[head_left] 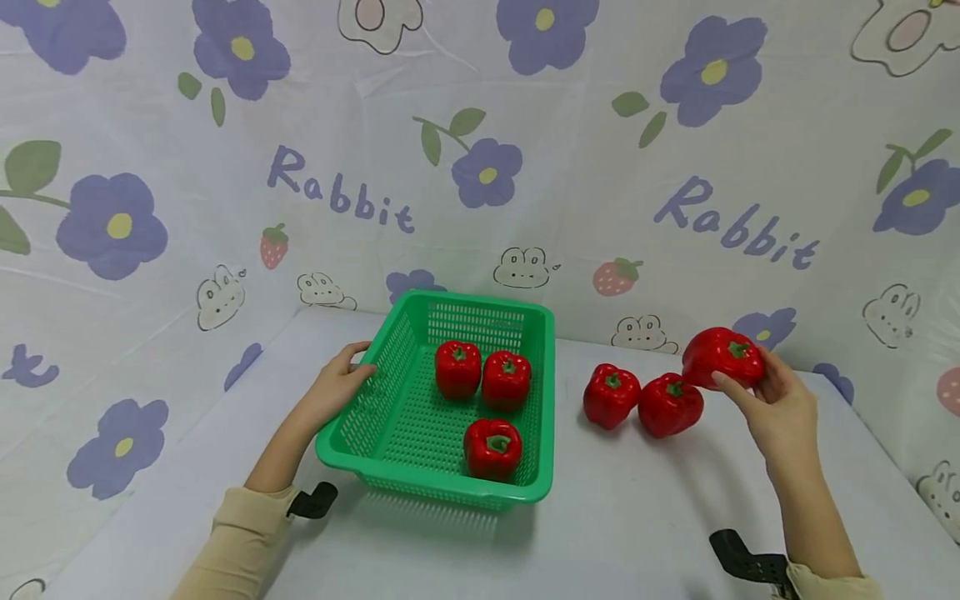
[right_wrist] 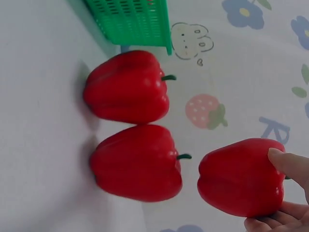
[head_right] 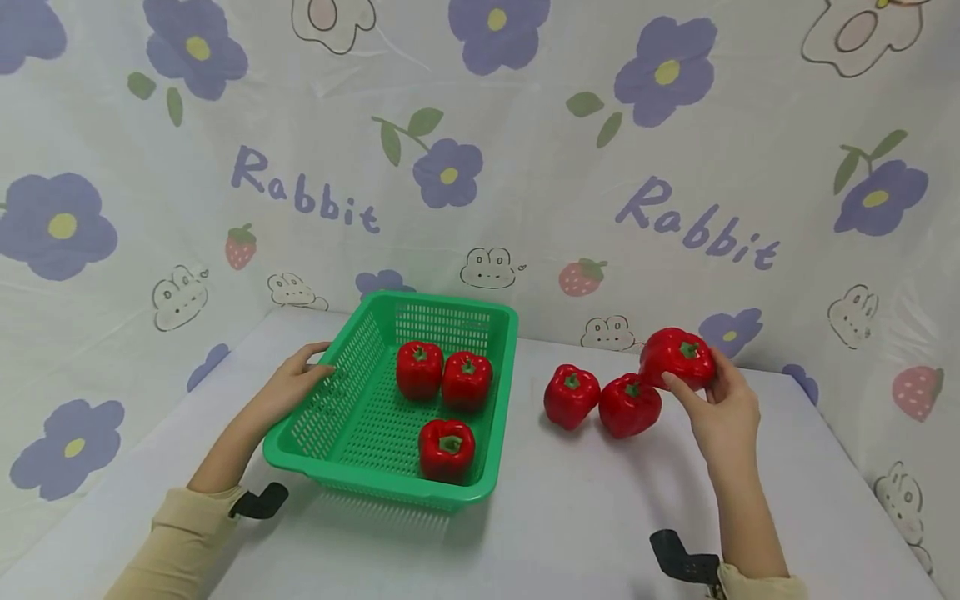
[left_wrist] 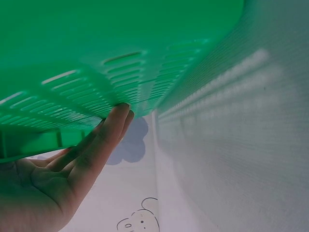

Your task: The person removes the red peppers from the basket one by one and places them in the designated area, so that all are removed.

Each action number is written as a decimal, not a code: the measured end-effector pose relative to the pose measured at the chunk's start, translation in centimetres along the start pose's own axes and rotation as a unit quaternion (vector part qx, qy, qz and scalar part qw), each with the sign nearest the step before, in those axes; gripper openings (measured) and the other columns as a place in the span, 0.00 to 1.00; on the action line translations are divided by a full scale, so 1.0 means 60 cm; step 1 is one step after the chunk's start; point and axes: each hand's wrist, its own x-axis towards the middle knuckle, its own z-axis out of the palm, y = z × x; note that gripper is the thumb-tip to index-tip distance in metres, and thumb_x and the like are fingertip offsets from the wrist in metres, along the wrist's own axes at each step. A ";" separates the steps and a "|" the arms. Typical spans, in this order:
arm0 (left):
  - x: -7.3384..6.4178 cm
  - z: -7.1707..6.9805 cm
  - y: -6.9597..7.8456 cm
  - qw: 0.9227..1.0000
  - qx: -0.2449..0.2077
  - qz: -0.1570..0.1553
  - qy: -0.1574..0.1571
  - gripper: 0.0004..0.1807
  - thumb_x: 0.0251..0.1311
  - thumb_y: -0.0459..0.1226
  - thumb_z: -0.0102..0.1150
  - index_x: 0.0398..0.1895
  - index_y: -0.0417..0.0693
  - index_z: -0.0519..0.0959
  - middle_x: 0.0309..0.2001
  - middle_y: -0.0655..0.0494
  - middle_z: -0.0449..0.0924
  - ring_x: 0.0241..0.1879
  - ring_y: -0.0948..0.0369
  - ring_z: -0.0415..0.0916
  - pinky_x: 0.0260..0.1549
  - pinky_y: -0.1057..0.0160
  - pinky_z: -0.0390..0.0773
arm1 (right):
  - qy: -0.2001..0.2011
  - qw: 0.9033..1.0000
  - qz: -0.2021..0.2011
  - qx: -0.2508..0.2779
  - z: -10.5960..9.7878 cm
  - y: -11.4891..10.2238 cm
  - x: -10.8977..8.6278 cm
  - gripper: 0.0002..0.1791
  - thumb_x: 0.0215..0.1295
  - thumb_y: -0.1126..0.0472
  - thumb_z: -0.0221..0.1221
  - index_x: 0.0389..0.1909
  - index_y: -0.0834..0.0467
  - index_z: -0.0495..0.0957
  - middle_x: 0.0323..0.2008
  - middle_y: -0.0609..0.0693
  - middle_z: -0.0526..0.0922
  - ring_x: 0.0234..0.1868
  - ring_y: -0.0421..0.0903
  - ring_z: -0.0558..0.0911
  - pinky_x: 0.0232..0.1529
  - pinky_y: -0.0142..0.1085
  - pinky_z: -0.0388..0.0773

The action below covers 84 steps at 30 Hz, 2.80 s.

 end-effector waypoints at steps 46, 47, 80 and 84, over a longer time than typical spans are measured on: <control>0.000 0.000 0.002 1.000 -0.010 -0.002 0.001 0.32 0.73 0.40 0.43 0.76 0.41 0.51 0.58 0.28 0.74 0.38 0.54 0.84 0.32 0.60 0.84 | -0.004 0.995 0.090 -0.034 0.001 0.130 0.012 0.45 0.70 0.52 0.55 0.77 0.62 0.40 0.75 0.67 0.47 0.75 0.65 0.52 0.70 0.55 0.57; 0.000 0.000 0.002 1.000 -0.010 -0.003 0.001 0.32 0.73 0.40 0.43 0.76 0.41 0.51 0.58 0.28 0.74 0.37 0.54 0.84 0.32 0.61 0.84 | -0.007 0.995 0.091 -0.034 0.002 0.130 0.012 0.45 0.70 0.52 0.55 0.77 0.62 0.40 0.75 0.67 0.47 0.75 0.65 0.52 0.70 0.55 0.57; -0.001 -0.001 0.003 1.000 -0.007 -0.010 0.003 0.32 0.73 0.41 0.44 0.76 0.42 0.51 0.58 0.28 0.74 0.38 0.54 0.84 0.32 0.60 0.83 | 0.024 0.996 0.074 -0.044 0.008 0.106 0.006 0.46 0.70 0.47 0.54 0.78 0.60 0.41 0.77 0.61 0.45 0.77 0.61 0.48 0.71 0.55 0.55; 0.000 0.000 0.004 1.000 -0.009 -0.009 0.002 0.32 0.73 0.41 0.44 0.76 0.42 0.51 0.58 0.28 0.74 0.38 0.53 0.84 0.32 0.60 0.84 | 0.028 0.997 0.071 -0.030 0.011 0.091 0.001 0.45 0.70 0.47 0.54 0.78 0.57 0.40 0.78 0.58 0.45 0.78 0.58 0.47 0.73 0.53 0.54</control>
